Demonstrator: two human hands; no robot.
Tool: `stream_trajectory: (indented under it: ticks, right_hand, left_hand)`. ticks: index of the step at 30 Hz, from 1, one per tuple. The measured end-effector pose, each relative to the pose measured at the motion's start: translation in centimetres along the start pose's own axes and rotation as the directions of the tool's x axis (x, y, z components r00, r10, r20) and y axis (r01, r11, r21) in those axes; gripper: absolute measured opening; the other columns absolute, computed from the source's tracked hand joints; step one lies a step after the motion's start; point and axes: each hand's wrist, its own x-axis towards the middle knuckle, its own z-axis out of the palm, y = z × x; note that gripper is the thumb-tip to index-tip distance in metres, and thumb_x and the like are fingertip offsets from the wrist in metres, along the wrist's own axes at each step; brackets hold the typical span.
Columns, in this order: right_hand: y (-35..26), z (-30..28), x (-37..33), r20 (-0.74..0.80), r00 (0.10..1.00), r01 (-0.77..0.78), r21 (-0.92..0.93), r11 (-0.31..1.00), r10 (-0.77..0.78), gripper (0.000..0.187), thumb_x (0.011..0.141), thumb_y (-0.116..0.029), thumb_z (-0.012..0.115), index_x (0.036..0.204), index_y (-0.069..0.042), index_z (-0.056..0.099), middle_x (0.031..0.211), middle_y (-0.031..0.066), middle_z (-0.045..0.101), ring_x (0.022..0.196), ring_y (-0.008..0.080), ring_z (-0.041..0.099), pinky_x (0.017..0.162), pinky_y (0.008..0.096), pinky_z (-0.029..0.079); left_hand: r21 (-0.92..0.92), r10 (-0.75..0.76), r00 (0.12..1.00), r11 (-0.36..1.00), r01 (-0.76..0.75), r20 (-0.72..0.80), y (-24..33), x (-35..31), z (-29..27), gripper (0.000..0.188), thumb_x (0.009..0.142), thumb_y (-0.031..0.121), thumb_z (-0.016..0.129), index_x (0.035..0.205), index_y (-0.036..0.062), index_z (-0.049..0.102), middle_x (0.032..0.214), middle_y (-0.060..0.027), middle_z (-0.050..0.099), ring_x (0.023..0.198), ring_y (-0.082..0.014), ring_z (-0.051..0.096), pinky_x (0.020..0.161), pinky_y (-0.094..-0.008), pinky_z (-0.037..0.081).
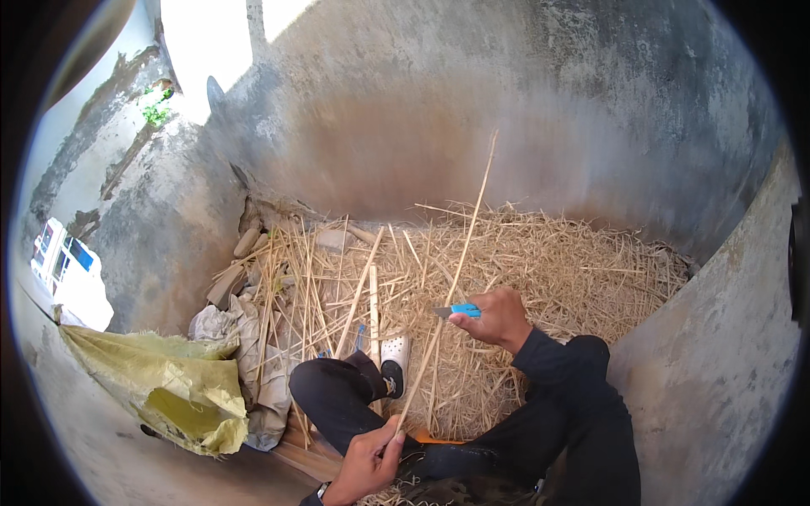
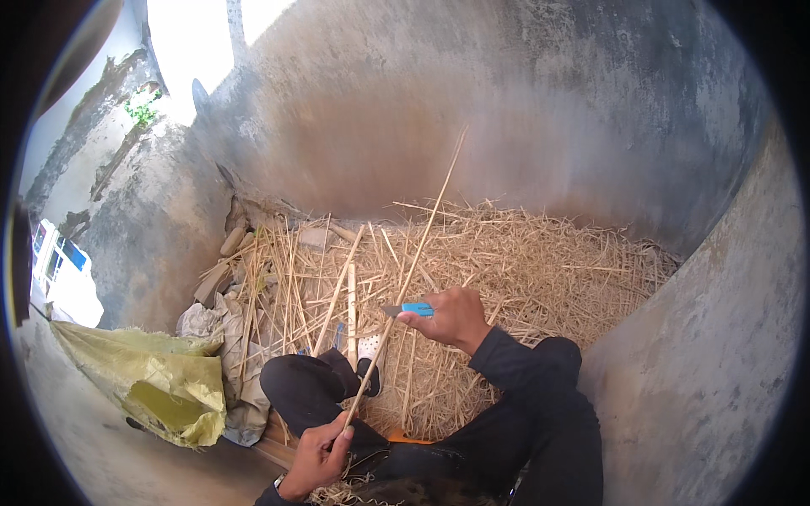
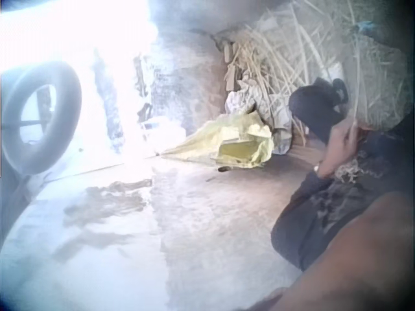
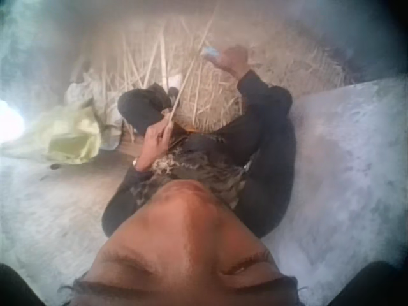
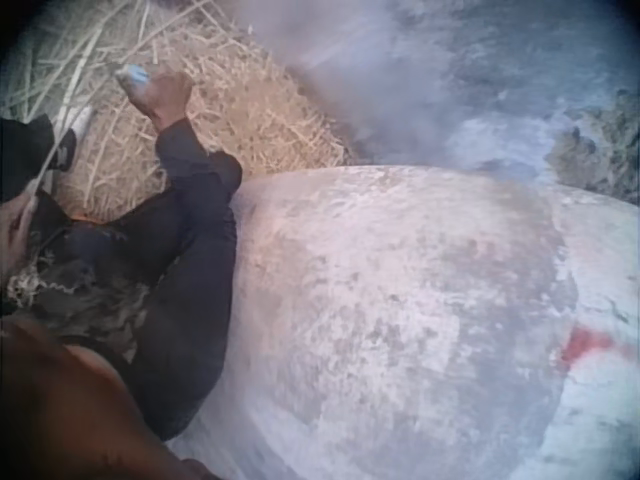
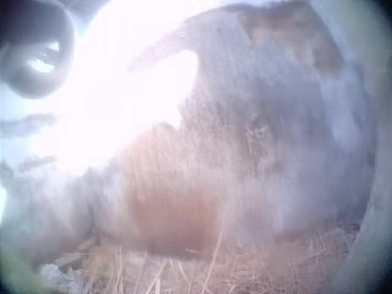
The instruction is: The person sits on a straw-covered floor and uses a blue utility knife to peel the outer layer off a long bamboo stick. They hold the stick with their left hand and scrape downwards with the knife in their right hand, repeating the motion to remove the fibrous exterior.
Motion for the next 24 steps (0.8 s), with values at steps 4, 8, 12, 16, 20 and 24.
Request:
stream_trajectory:
  ticks: [4, 8, 12, 16, 20, 24]
  right_hand:
    - [4.2, -0.7, 2.4, -0.125, 0.977, -0.174, -0.009, 0.985, 0.172, 0.076, 0.086, -0.079, 0.034, 0.049, -0.015, 0.055, 0.037, -0.0006, 0.036, 0.033, 0.0165, 0.04, 0.035, 0.0332, 0.031]
    - [-0.2, -1.1, -0.3, -0.085, 0.995, -0.046, 0.014, 0.999, 0.047, 0.077, 0.087, -0.077, 0.034, 0.048, -0.013, 0.053, 0.038, 0.0021, 0.039, 0.034, 0.018, 0.043, 0.035, 0.0348, 0.034]
    - [3.8, -1.7, 1.3, -0.08, 0.982, -0.171, 0.016, 0.985, 0.171, 0.077, 0.084, -0.08, 0.034, 0.05, -0.014, 0.057, 0.038, 0.0027, 0.041, 0.033, 0.0171, 0.043, 0.035, 0.0345, 0.034]
    - [3.4, -1.9, 0.2, -0.059, 0.988, -0.146, -0.005, 0.989, 0.145, 0.078, 0.084, -0.081, 0.032, 0.051, -0.014, 0.057, 0.039, 0.0021, 0.042, 0.033, 0.0158, 0.043, 0.035, 0.0343, 0.034]
    - [2.1, -2.2, -1.1, -0.052, 0.992, -0.118, -0.025, 0.993, 0.116, 0.081, 0.084, -0.081, 0.029, 0.051, -0.013, 0.056, 0.041, 0.0038, 0.043, 0.036, 0.0176, 0.045, 0.037, 0.0365, 0.035]
    - [9.6, -4.2, 2.3, -0.169, 0.905, -0.408, -0.078, 0.91, 0.391, 0.085, 0.083, -0.082, 0.03, 0.053, -0.008, 0.058, 0.045, 0.01, 0.049, 0.043, 0.0274, 0.053, 0.044, 0.0435, 0.041]
  left_hand:
    - [0.016, 0.015, 0.999, 1.0, -0.015, 0.033, 0.6, -1.3, -0.5, 0.026, 0.092, 0.002, 0.054, 0.115, -0.0096, 0.057, 0.064, -0.0141, 0.054, 0.054, -0.0125, 0.05, 0.052, -0.0286, 0.042]
    - [0.107, 0.061, 0.997, 0.992, -0.065, 0.036, 0.7, -1.6, -0.9, 0.028, 0.093, 0.003, 0.053, 0.118, -0.0066, 0.059, 0.059, -0.0039, 0.047, 0.051, -0.0066, 0.042, 0.047, -0.0241, 0.035]
    - [0.096, 0.043, 0.996, 0.994, -0.051, 0.078, 2.0, -2.1, -0.9, 0.027, 0.092, 0.003, 0.055, 0.117, -0.0072, 0.059, 0.058, -0.0063, 0.045, 0.049, -0.0089, 0.041, 0.047, -0.0258, 0.036]
    - [0.088, 0.055, 0.994, 0.994, -0.063, 0.096, 1.2, -2.7, -1.0, 0.027, 0.091, 0.002, 0.055, 0.116, -0.0077, 0.059, 0.058, -0.0078, 0.046, 0.049, -0.0102, 0.042, 0.047, -0.0271, 0.037]
    - [0.12, 0.064, 0.992, 0.99, -0.077, 0.112, 2.1, -2.6, -1.2, 0.028, 0.091, 0.002, 0.055, 0.117, -0.0074, 0.058, 0.058, -0.0089, 0.045, 0.049, -0.0101, 0.044, 0.047, -0.0276, 0.037]
    - [0.152, 0.047, 0.978, 0.985, -0.079, 0.202, 1.8, -3.7, -1.8, 0.027, 0.094, 0.006, 0.053, 0.118, -0.0069, 0.058, 0.058, -0.0057, 0.047, 0.05, -0.0092, 0.045, 0.047, -0.0273, 0.037]
